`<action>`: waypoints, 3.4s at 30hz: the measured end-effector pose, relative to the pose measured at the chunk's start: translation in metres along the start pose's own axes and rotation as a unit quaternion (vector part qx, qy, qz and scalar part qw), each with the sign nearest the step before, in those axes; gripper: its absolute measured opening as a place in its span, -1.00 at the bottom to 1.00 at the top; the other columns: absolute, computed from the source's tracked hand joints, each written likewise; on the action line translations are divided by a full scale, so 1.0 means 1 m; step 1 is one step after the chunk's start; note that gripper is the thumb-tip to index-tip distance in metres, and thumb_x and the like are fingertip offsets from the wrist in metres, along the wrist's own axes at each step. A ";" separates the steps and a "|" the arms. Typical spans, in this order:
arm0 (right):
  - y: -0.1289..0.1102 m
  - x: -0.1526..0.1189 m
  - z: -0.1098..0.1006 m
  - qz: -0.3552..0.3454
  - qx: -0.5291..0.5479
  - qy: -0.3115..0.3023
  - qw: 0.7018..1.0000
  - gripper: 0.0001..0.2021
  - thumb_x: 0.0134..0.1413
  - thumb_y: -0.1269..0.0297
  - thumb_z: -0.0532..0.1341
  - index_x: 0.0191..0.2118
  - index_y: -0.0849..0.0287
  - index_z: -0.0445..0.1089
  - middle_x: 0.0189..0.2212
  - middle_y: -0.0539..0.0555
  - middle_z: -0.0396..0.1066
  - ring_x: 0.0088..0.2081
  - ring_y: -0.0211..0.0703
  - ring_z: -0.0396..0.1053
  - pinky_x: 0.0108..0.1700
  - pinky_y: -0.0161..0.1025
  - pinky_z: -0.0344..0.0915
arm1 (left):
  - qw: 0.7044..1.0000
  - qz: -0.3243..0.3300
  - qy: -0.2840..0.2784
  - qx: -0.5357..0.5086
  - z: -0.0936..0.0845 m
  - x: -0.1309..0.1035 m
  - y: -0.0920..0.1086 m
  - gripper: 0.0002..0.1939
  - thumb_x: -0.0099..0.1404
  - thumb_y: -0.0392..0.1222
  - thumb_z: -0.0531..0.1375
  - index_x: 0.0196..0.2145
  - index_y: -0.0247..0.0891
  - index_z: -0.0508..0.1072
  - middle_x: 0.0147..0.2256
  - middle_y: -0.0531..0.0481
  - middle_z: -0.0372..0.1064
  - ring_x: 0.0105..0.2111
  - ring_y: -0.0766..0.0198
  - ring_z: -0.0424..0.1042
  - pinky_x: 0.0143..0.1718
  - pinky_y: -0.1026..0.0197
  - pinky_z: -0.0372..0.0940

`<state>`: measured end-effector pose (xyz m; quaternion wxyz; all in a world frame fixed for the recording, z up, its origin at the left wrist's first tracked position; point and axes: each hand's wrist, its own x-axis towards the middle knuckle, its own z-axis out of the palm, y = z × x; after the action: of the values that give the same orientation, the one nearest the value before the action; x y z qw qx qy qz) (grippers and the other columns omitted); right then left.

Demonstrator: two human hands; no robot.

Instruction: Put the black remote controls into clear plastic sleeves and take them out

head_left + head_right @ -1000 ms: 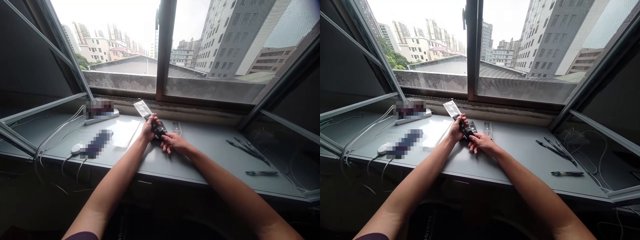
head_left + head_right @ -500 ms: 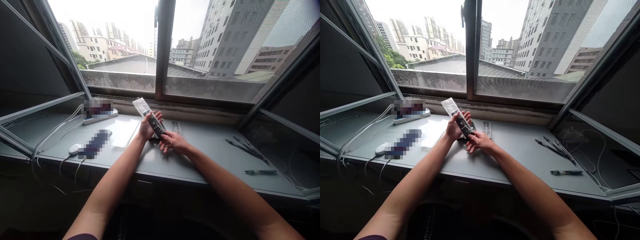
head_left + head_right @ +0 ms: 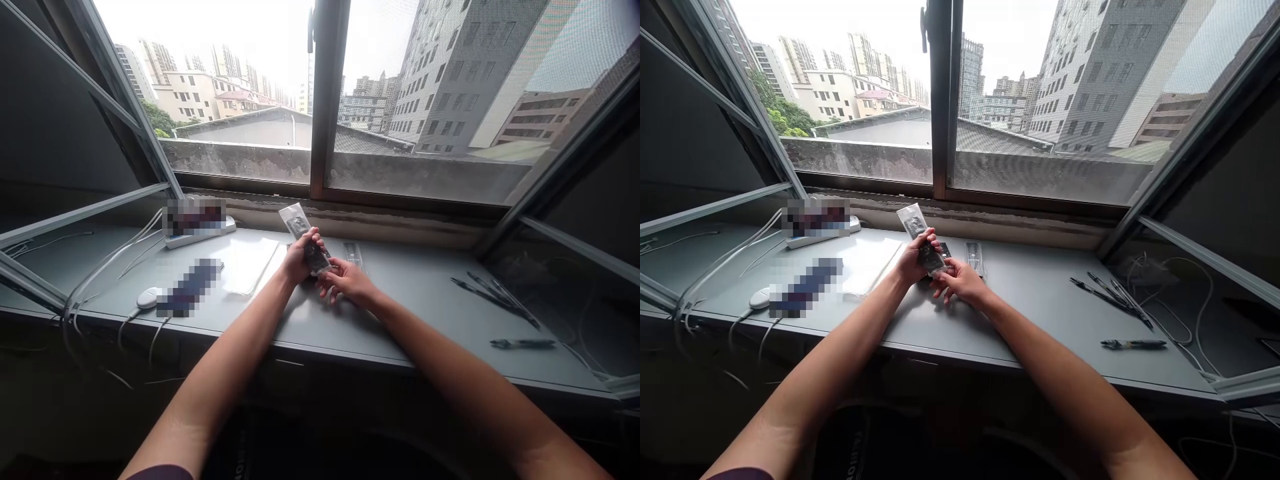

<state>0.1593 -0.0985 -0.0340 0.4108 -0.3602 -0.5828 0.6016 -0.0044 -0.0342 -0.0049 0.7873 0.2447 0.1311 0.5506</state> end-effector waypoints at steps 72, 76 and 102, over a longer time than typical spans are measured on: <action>-0.011 -0.012 -0.007 -0.206 -0.267 0.047 0.940 -0.65 0.22 -0.08 0.43 -0.36 0.12 0.70 -0.39 0.10 0.58 -0.31 -0.01 0.52 -0.31 -0.19 0.40 | 0.933 -0.014 -0.023 0.358 -0.007 -0.009 0.000 -0.45 0.23 0.29 0.44 -0.28 -0.34 0.57 -0.46 0.00 0.43 -0.54 0.35 0.34 -0.52 0.28 0.20; -0.009 -0.011 -0.011 -0.318 -0.362 0.081 0.873 -0.65 0.41 0.14 0.28 -0.41 0.11 0.65 -0.29 0.13 0.57 -0.23 -0.03 0.52 -0.13 -0.15 0.45 | 0.941 -0.059 -0.094 0.321 0.001 -0.017 0.003 -0.44 0.29 0.26 0.43 -0.12 -0.38 0.63 -0.29 -0.12 0.56 -0.39 0.25 0.51 -0.33 0.23 0.39; -0.015 -0.009 -0.012 -0.146 -0.181 0.233 0.944 -0.37 0.31 -0.22 0.34 0.24 0.19 0.49 -0.22 0.15 0.67 -0.30 0.01 0.60 -0.42 -0.19 0.43 | 0.969 -0.033 -0.103 0.223 -0.006 -0.012 0.005 -0.47 0.38 -0.06 0.46 0.23 -0.25 0.56 0.13 -0.31 0.60 0.02 -0.03 0.66 0.10 -0.07 0.51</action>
<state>0.1750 -0.1025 -0.0198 0.5458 -0.4697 -0.6164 0.3187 -0.0152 -0.0428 -0.0078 0.7396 0.4653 0.1765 0.4532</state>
